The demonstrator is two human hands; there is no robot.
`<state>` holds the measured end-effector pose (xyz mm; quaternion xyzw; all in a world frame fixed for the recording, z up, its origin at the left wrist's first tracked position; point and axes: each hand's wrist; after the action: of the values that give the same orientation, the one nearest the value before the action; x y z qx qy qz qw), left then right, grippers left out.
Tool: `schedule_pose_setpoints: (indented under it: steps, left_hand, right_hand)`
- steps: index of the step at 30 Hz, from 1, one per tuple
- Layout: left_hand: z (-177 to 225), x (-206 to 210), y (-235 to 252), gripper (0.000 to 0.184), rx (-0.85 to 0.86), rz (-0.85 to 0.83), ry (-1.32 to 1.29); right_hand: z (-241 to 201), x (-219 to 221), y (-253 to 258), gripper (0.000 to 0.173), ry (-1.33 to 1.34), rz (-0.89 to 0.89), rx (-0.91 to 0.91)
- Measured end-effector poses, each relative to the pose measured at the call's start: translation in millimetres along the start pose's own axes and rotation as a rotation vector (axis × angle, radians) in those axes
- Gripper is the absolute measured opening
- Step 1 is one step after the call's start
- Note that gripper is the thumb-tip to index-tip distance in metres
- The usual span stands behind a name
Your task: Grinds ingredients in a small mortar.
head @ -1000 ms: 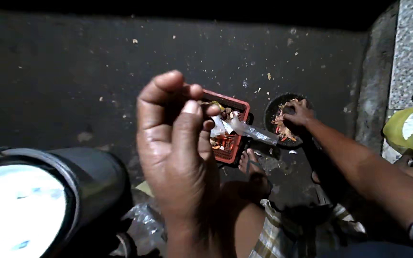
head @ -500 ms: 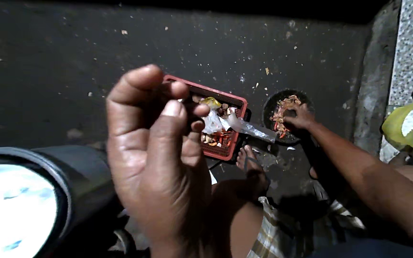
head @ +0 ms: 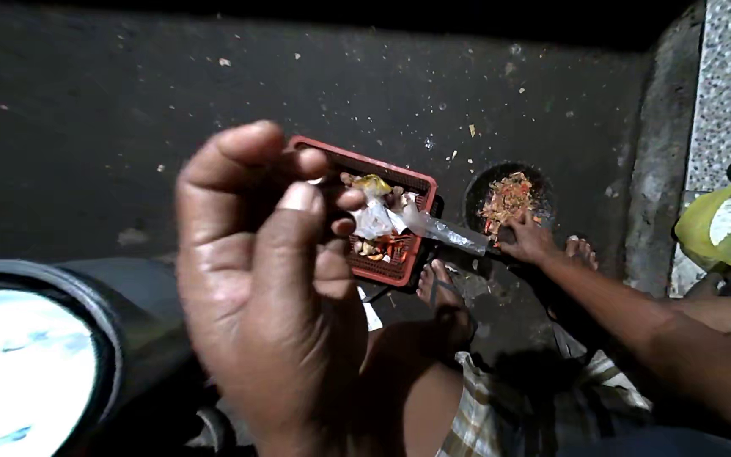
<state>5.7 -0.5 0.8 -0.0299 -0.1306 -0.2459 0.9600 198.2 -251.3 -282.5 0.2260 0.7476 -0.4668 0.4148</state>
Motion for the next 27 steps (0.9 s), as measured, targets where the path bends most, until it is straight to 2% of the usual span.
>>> schedule_pose_setpoints:
  steps: [3, 7, 10, 12, 15, 17, 19, 22, 25, 27]
  left_hand:
    - [-2, 3, 3, 0.027, -0.017, 0.015, 0.018]
    - [0, 20, 0, 0.027, -0.013, -0.039, 0.065]
    - [-1, 11, -1, 0.028, -0.001, -0.061, 0.057]
    - [-2, 4, 0, 0.027, -0.003, -0.024, 0.020]
    - [-3, 5, 3, 0.027, -0.007, 0.023, -0.002]
    - [-5, 10, 4, 0.026, -0.017, 0.006, 0.009]
    - [-6, 17, 2, 0.027, -0.026, -0.034, 0.021]
    - [-1, 18, -3, 0.028, -0.016, -0.044, 0.035]
    - [1, 3, -7, 0.028, -0.006, -0.023, 0.014]
    - [1, -5, -4, 0.027, -0.015, 0.030, 0.005]
  right_hand:
    - [7, 12, 6, 0.061, -0.031, 0.070, -0.029]
    - [1, -44, 69, 0.065, 0.145, 0.017, 0.096]
    - [21, -63, 65, 0.066, 0.258, 0.006, 0.210]
    - [29, -47, 31, 0.064, 0.255, 0.043, 0.274]
    - [15, -5, -5, 0.064, 0.129, 0.059, 0.179]
    - [10, 6, 6, 0.064, 0.059, 0.067, 0.092]
    - [13, -1, 25, 0.066, 0.041, 0.063, 0.062]
    - [7, -17, 45, 0.066, 0.171, 0.077, 0.071]
    - [7, -10, 23, 0.063, 0.334, 0.006, 0.181]
    - [9, 7, 1, 0.062, 0.157, 0.026, 0.065]
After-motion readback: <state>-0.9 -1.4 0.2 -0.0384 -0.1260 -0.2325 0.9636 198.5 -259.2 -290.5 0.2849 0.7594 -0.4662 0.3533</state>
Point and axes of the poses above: each hand's wrist, its own y-axis towards the middle knuckle, its own x-axis out of the palm, z = x × y, and after that the axes turned 9 degrees about z, right-handed
